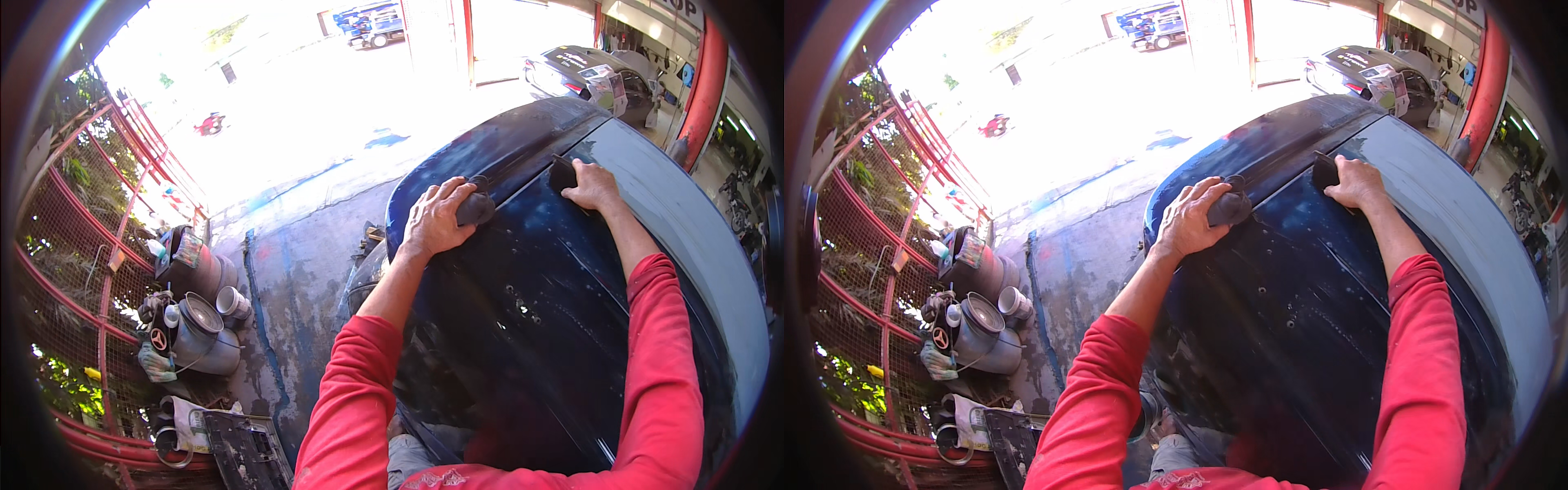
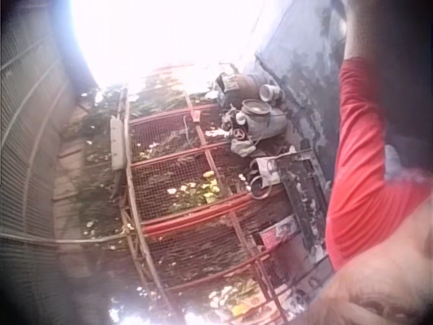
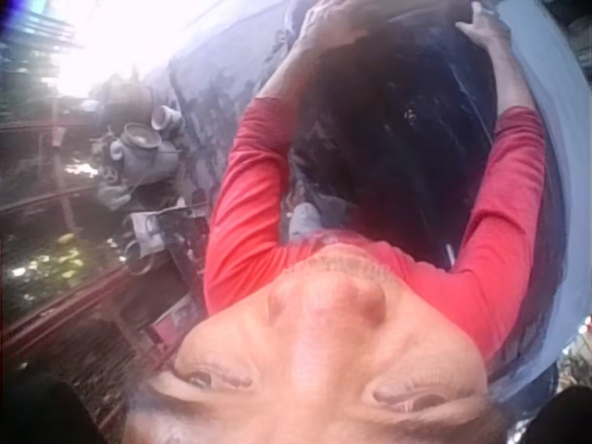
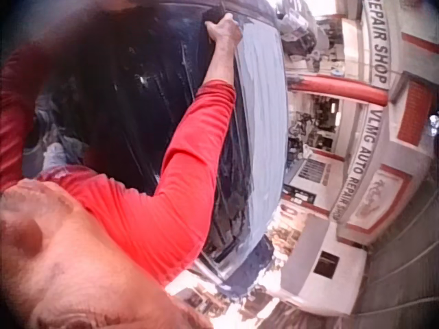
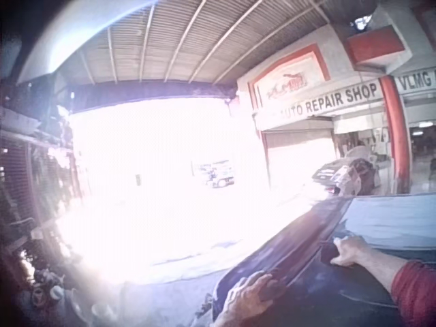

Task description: The person sands the surface of a car hood using a sanding block and occasionally dips it into a bucket of water. The person works on the hood's surface, moving the sanding block across different areas while another person is visible in the background.

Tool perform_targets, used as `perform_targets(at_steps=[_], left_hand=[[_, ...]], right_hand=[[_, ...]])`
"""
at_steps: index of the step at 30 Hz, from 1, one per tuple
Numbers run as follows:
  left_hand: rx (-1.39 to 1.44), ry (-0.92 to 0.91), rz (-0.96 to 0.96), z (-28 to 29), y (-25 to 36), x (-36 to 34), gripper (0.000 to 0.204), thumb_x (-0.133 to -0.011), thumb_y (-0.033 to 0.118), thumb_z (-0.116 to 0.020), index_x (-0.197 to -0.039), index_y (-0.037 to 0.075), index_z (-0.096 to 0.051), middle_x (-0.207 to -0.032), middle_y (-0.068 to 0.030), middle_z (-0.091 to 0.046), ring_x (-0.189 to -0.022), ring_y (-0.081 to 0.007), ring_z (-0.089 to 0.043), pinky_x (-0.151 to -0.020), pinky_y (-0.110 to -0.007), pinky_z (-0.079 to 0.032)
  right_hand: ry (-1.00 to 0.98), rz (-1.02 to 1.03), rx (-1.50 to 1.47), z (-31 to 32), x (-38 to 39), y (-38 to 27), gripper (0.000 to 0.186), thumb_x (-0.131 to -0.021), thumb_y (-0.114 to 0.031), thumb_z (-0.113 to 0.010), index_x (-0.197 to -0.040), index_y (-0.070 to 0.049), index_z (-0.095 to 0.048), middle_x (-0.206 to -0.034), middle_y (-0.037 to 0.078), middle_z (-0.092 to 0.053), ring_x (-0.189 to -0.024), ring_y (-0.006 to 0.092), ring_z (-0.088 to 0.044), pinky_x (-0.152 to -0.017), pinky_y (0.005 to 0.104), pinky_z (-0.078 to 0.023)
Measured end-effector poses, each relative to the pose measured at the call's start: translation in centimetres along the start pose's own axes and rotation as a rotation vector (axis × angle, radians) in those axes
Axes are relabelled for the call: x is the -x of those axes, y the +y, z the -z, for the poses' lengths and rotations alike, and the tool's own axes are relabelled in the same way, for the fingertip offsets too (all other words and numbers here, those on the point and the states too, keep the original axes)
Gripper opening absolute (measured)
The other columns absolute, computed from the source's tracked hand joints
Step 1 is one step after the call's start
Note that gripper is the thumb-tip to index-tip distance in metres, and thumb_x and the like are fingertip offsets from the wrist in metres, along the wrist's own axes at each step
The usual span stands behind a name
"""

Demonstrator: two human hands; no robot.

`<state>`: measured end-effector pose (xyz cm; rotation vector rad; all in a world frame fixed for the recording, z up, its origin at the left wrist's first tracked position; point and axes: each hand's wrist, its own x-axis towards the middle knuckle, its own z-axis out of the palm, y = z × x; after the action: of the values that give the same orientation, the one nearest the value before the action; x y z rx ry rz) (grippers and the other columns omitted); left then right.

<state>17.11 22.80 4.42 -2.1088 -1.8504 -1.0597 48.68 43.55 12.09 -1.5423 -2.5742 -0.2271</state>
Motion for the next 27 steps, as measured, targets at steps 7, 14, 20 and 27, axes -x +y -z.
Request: perform_targets(at_steps=[7, 14, 20, 27], left_hand=[[-0.035, -0.016, -0.013, 0.6, 1.0, -0.1, 0.081, -0.077, 0.028, -0.094, -0.152, 0.019, -0.067, -0.162, -0.0098, -0.062, -0.137, -0.0396, -0.066, -0.116, -0.050, -0.056], [-0.038, -0.014, -0.021, 0.5, 1.0, -0.3, 0.080, -0.075, 0.025, -0.093, -0.151, 0.018, -0.068, -0.162, -0.0091, -0.062, -0.138, -0.0391, -0.065, -0.116, -0.051, -0.056], [-0.012, 0.001, -0.023, -0.1, 0.2, -0.3, 0.081, -0.074, 0.024, -0.094, -0.151, 0.019, -0.069, -0.161, -0.0072, -0.064, -0.137, -0.0373, -0.067, -0.115, -0.050, -0.057], [-0.012, -0.012, -0.019, 0.7, 1.3, -0.5, 0.080, -0.075, 0.022, -0.093, -0.151, 0.020, -0.068, -0.164, -0.0069, -0.062, -0.139, -0.0377, -0.065, -0.117, -0.050, -0.056]], right_hand=[[-0.109, -0.002, -0.326, 4.4, 20.6, 9.4, 0.064, -0.073, -0.044, -0.093, -0.118, -0.003, -0.073, -0.107, 0.028, -0.079, -0.105, 0.0487, -0.076, -0.093, 0.0562, -0.059], [-0.143, -0.139, -0.222, 6.0, 26.7, 12.8, 0.078, -0.072, -0.040, -0.100, -0.131, 0.000, -0.069, -0.101, 0.027, -0.079, -0.101, 0.0472, -0.078, -0.091, 0.0543, -0.061], [0.013, 0.062, 0.012, -0.2, 4.9, 5.3, 0.074, -0.086, -0.046, -0.092, -0.146, -0.012, -0.066, -0.117, 0.027, -0.079, -0.117, 0.0476, -0.075, -0.097, 0.0584, -0.059], [-0.052, 0.107, -0.062, 2.4, 13.7, 5.3, 0.052, -0.086, -0.040, -0.093, -0.119, -0.011, -0.066, -0.103, 0.024, -0.080, -0.105, 0.0492, -0.077, -0.090, 0.0600, -0.060]])
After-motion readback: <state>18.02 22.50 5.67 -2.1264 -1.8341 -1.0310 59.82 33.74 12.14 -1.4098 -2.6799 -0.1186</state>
